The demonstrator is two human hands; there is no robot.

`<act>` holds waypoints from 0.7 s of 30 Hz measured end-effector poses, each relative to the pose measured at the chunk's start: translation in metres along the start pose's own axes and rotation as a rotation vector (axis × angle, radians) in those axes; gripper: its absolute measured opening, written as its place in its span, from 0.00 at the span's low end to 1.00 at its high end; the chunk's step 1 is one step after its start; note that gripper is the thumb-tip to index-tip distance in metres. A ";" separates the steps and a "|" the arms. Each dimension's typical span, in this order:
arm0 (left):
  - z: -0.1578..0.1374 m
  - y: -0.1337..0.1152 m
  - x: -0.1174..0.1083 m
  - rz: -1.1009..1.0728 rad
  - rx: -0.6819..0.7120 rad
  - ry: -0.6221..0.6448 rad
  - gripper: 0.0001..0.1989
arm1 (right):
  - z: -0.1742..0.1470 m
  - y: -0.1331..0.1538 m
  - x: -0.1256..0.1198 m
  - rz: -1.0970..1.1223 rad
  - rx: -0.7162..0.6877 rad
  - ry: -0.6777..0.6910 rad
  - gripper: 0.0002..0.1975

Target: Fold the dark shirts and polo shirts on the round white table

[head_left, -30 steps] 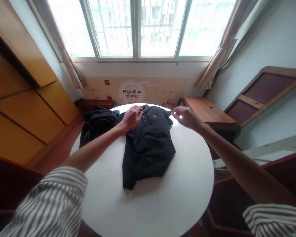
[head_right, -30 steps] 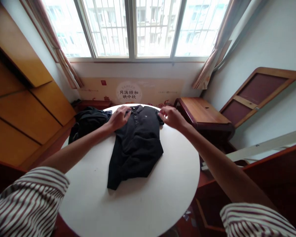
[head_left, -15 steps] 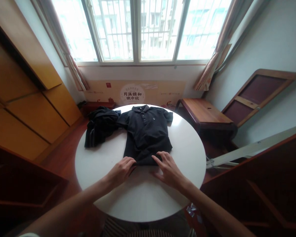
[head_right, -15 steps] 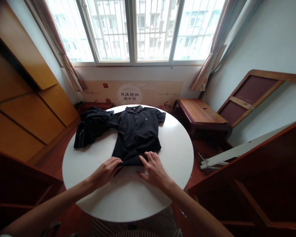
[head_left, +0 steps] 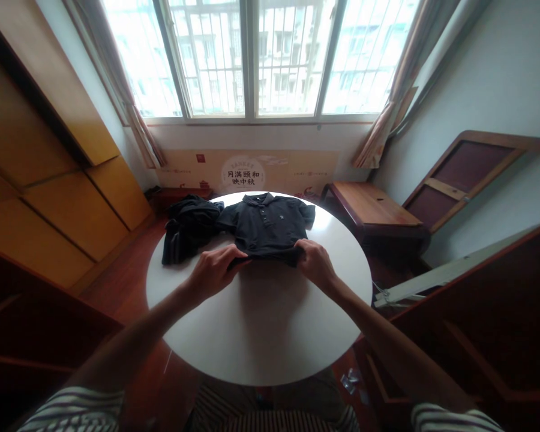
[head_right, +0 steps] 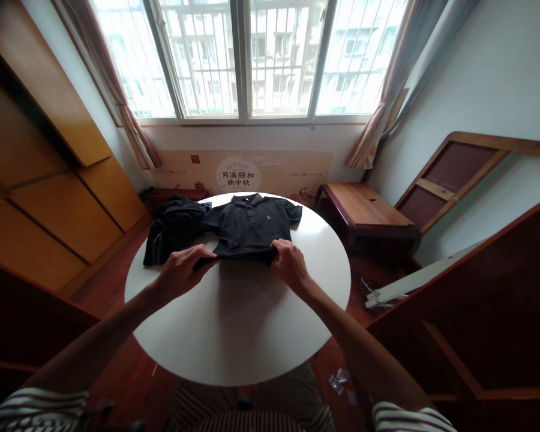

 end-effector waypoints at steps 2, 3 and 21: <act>0.005 0.006 -0.006 0.056 -0.033 -0.025 0.07 | 0.005 -0.009 0.007 0.185 0.043 0.098 0.08; 0.007 0.011 -0.009 0.075 -0.057 -0.043 0.07 | 0.005 -0.010 0.011 0.272 0.052 0.129 0.09; -0.052 0.007 -0.060 0.360 -0.029 -0.181 0.05 | -0.036 -0.005 -0.007 0.001 -0.153 0.110 0.16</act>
Point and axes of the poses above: each hand's wrist, its own z-axis towards the middle knuckle, its own x-axis out of the palm, y = z × x, the point moved 6 cm from there along z, towards the middle knuckle, and after that the axes turned 12 degrees about y, right-handed, at the moved point
